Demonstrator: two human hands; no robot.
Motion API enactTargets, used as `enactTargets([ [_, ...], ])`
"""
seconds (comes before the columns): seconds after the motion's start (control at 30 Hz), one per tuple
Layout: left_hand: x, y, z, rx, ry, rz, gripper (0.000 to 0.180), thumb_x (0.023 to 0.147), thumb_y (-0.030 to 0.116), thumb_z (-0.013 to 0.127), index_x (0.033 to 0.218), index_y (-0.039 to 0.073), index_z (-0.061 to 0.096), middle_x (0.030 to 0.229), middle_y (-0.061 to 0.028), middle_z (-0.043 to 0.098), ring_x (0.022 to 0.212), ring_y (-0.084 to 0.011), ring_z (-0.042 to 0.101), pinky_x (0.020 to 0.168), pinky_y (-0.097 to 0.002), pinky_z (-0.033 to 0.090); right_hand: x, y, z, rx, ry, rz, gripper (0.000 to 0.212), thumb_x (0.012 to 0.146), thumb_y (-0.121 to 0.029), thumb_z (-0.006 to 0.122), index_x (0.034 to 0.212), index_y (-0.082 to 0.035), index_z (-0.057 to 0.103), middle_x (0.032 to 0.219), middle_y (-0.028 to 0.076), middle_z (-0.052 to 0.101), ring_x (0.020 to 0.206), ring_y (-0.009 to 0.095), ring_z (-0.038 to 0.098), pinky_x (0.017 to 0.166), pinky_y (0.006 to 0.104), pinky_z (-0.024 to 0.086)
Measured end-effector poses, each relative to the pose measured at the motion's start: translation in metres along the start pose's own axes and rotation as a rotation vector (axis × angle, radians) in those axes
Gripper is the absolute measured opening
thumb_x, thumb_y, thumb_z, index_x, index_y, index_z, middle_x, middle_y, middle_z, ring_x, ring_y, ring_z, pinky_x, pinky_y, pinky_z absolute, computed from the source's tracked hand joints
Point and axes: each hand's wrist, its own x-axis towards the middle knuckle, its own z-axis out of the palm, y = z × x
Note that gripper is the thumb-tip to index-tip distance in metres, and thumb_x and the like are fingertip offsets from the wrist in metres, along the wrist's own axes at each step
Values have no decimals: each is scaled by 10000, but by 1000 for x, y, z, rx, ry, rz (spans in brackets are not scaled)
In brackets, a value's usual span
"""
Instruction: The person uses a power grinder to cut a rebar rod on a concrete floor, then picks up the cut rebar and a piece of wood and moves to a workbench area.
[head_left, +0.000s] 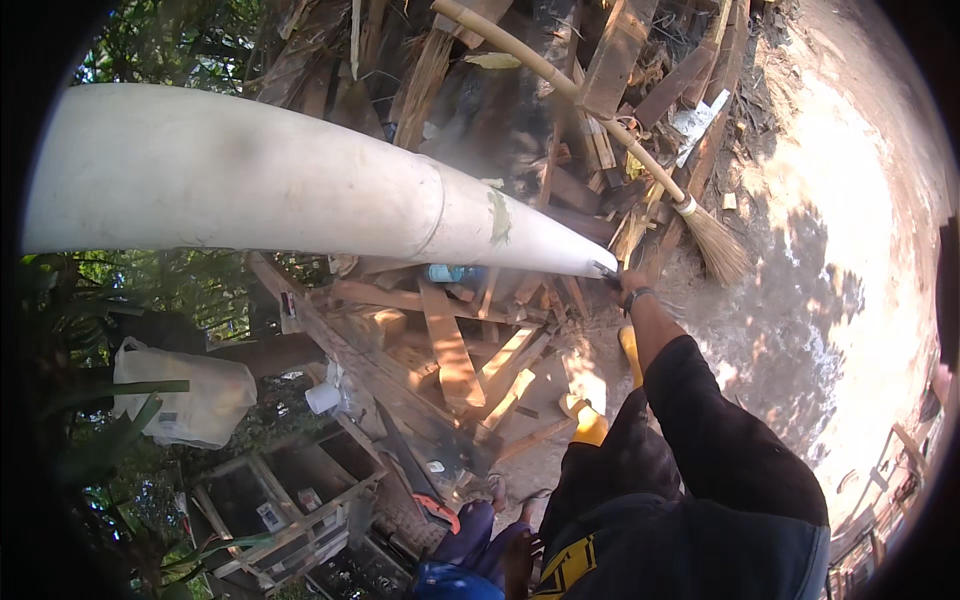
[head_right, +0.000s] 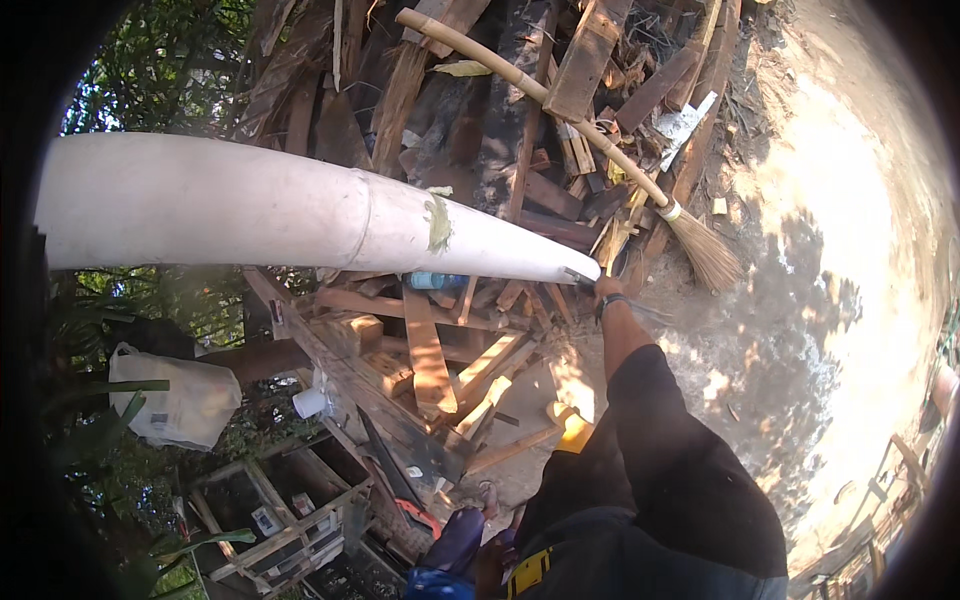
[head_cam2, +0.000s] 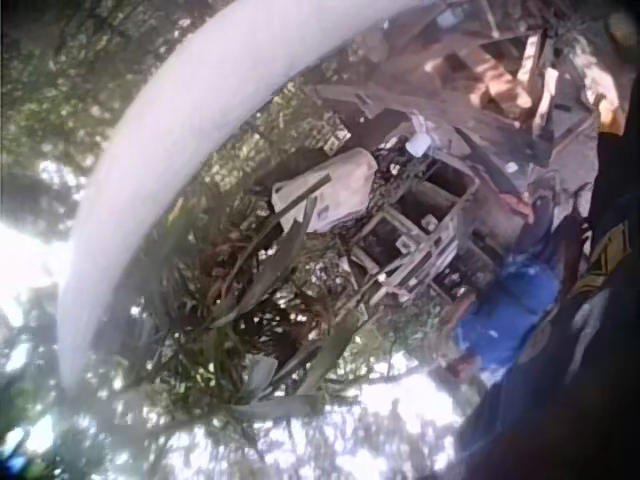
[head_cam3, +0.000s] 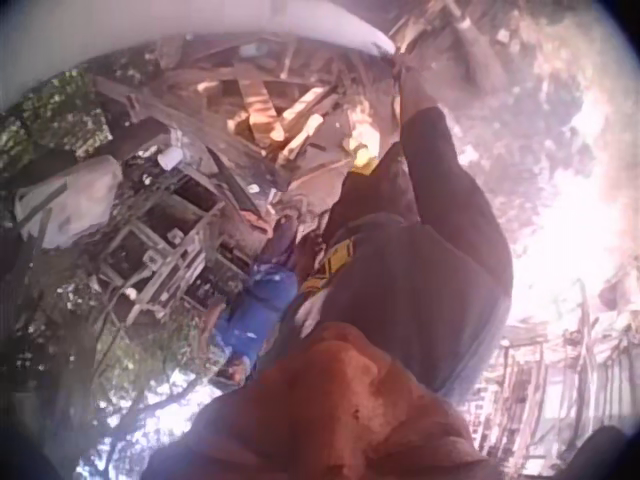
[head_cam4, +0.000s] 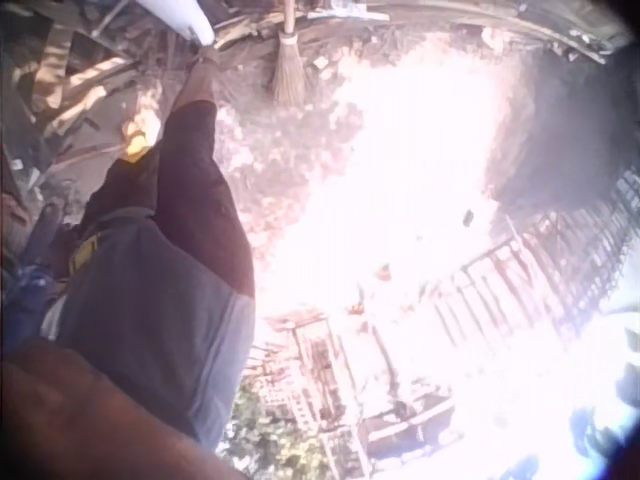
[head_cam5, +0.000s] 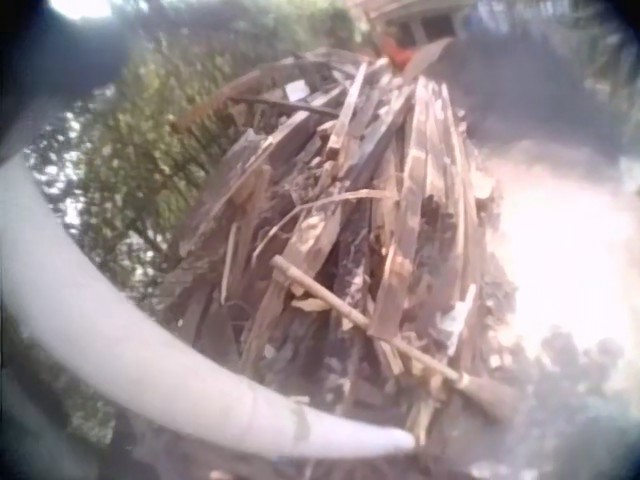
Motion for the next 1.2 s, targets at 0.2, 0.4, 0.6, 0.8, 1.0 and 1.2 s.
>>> enactTargets([
  [0.2,-11,2,11,170,43,-43,389,991,333,571,1233,29,565,1059,-104,688,914,-199,680,722,-304,521,22,4,-7,-878,32,-295,284,924,-191,606,1157,-29,605,1044,138,662,859,262,670,763,416,588],
  [0.4,-14,-8,3,182,19,33,366,1005,342,553,1173,20,599,1009,-90,692,895,-168,667,708,-292,514,-29,-16,10,578,-43,124,290,994,-38,329,1244,28,458,1069,208,599,909,349,642,768,484,606],
  [0.6,-1,2,-3,305,-106,122,351,1003,338,548,1130,19,624,959,-78,690,817,-133,639,686,-273,501,-40,0,-37,521,-131,30,289,970,-19,370,1220,9,512,1108,191,622,955,277,651,815,409,583],
  [0.8,6,22,6,529,-12,416,371,978,346,578,1140,18,642,1001,-91,692,788,-139,644,683,-282,497,-115,62,-159,-1421,-119,-900,302,833,-254,594,701,17,605,662,199,630,637,364,631,567,399,503],
  [1.0,62,40,6,534,-88,431,447,948,406,598,1172,20,629,1020,-157,694,882,-232,686,828,-349,517,-97,189,-409,-1089,251,53,330,878,-316,584,804,-6,673,729,187,677,718,289,700,515,432,502],
  [1.2,103,-5,11,173,-184,439,378,956,315,566,1112,-19,647,970,-105,675,824,-170,657,759,-305,530,-316,217,-459,-1512,228,-463,444,965,-320,490,847,91,611,829,335,622,811,494,606,713,561,440],
])
